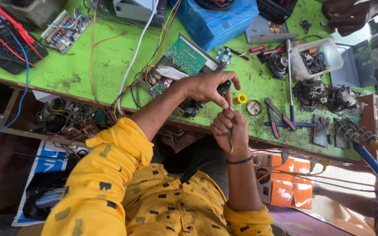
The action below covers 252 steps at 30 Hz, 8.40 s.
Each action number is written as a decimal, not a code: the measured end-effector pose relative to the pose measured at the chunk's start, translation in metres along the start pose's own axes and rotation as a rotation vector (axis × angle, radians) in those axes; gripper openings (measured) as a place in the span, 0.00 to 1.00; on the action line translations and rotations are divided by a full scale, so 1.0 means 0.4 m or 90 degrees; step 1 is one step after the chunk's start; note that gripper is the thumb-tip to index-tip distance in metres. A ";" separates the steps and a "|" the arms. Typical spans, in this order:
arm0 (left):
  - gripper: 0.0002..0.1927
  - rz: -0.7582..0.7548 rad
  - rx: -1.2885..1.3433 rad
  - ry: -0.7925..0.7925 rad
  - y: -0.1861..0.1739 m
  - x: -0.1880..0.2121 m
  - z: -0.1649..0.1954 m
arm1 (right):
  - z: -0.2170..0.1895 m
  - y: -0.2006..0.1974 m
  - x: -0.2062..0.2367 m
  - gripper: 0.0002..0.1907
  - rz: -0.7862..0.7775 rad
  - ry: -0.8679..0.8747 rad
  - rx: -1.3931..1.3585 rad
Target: The person strips the ends of several colored wires, applies solder to the exposed strands, and then solders them to a small green circuit board. They use a soldering iron and solder wire, then trim excess wire with pliers.
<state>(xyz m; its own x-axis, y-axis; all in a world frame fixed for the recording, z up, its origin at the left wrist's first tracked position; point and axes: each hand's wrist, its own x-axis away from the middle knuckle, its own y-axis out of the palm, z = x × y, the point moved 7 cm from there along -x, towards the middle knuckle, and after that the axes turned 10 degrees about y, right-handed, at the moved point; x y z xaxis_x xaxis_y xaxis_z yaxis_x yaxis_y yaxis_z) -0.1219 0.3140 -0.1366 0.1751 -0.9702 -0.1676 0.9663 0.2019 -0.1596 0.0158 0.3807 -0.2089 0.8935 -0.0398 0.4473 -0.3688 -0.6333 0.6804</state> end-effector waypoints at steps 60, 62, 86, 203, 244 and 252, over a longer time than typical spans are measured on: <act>0.13 0.355 0.100 0.010 0.258 0.114 -0.183 | 0.044 -0.048 0.158 0.11 0.313 -0.184 0.466; 0.13 0.375 0.085 0.013 0.276 0.116 -0.186 | 0.040 -0.037 0.175 0.11 0.372 -0.219 0.629; 0.11 0.282 0.401 0.004 0.312 0.102 -0.198 | 0.119 -0.068 0.138 0.10 -0.084 0.050 -0.241; 0.06 0.344 -0.075 0.189 0.350 0.118 -0.109 | 0.069 -0.078 0.248 0.11 0.154 -0.089 0.063; 0.11 0.418 -0.444 -0.198 0.171 0.554 0.103 | 0.014 0.179 0.064 0.21 0.416 -0.340 1.042; 0.19 0.287 -0.303 -0.310 0.223 0.549 0.038 | 0.017 0.134 0.025 0.29 0.300 -0.287 0.666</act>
<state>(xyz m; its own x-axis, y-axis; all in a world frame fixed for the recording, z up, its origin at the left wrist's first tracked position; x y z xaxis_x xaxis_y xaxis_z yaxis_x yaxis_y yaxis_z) 0.0057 0.1169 -0.1727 0.6959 -0.7098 0.1096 0.6191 0.5156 -0.5923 0.0064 0.3411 -0.1718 0.8139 -0.5634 0.1421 -0.4815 -0.7908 -0.3779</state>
